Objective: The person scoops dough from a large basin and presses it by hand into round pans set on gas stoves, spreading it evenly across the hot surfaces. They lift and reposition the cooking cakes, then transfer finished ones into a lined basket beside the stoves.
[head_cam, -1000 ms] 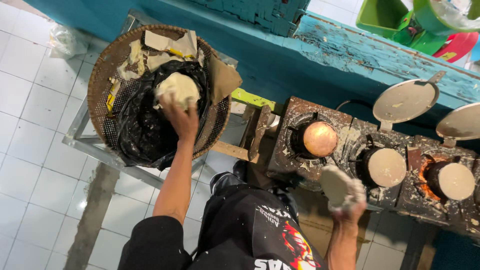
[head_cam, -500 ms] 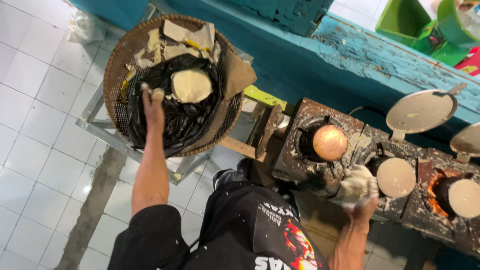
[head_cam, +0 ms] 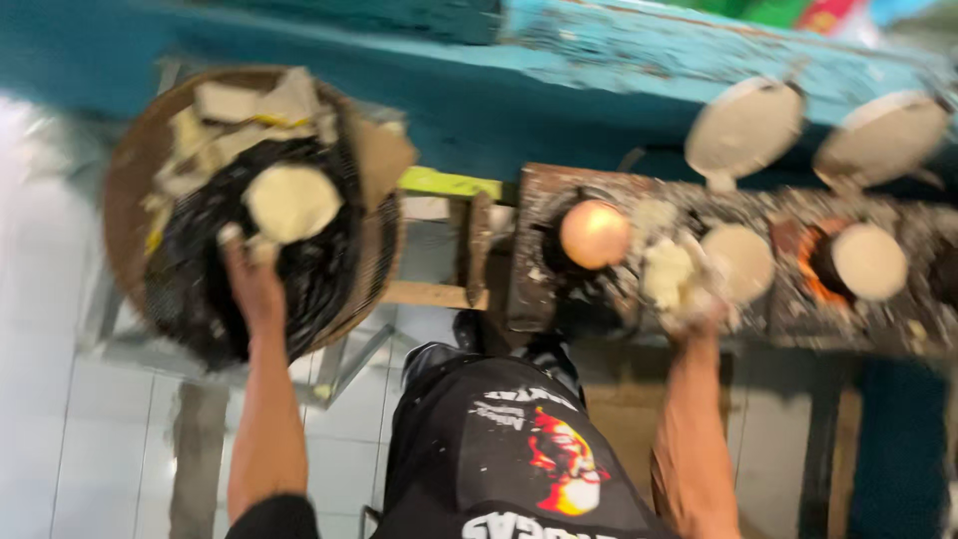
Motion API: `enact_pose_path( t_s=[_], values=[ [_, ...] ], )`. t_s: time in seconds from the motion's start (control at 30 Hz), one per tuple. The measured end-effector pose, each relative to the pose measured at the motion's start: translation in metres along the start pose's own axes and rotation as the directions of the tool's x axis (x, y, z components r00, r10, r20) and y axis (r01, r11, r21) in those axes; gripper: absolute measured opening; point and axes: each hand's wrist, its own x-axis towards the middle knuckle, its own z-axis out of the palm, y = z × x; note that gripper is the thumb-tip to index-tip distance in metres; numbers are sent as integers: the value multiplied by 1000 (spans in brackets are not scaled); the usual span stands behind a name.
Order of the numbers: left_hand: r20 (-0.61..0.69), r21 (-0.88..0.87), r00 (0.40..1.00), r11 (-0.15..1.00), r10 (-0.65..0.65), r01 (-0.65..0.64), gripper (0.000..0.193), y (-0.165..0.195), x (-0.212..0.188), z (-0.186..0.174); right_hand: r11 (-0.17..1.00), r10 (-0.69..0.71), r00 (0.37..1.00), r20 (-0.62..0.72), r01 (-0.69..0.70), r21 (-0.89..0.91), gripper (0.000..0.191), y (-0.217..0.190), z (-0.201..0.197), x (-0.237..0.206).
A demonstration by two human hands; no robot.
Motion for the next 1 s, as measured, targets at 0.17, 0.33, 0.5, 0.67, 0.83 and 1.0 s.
enact_pose_path(
  t_s=[0.17,0.33,0.5,0.67,0.83,1.0],
  values=[
    [229,-766,965,588,-129,260,65,106,-56,45,632,-370,800,472,590,-503,31,11,40,47],
    [544,-822,624,208,560,530,57,275,-143,70,631,-12,959,284,228,-742,45,3,126,34],
    [382,-577,212,53,900,815,50,400,-189,95,100,-288,792,538,584,-806,55,-8,138,13],
    [301,-490,128,38,945,871,44,436,-205,94,417,220,943,249,140,-898,50,-7,124,21],
    [334,-493,125,61,934,868,38,409,-199,93,138,-271,791,548,595,-792,66,8,134,15],
    [729,-498,177,334,661,801,33,318,-207,98,713,-353,838,416,529,-459,41,16,121,20]
  ],
)
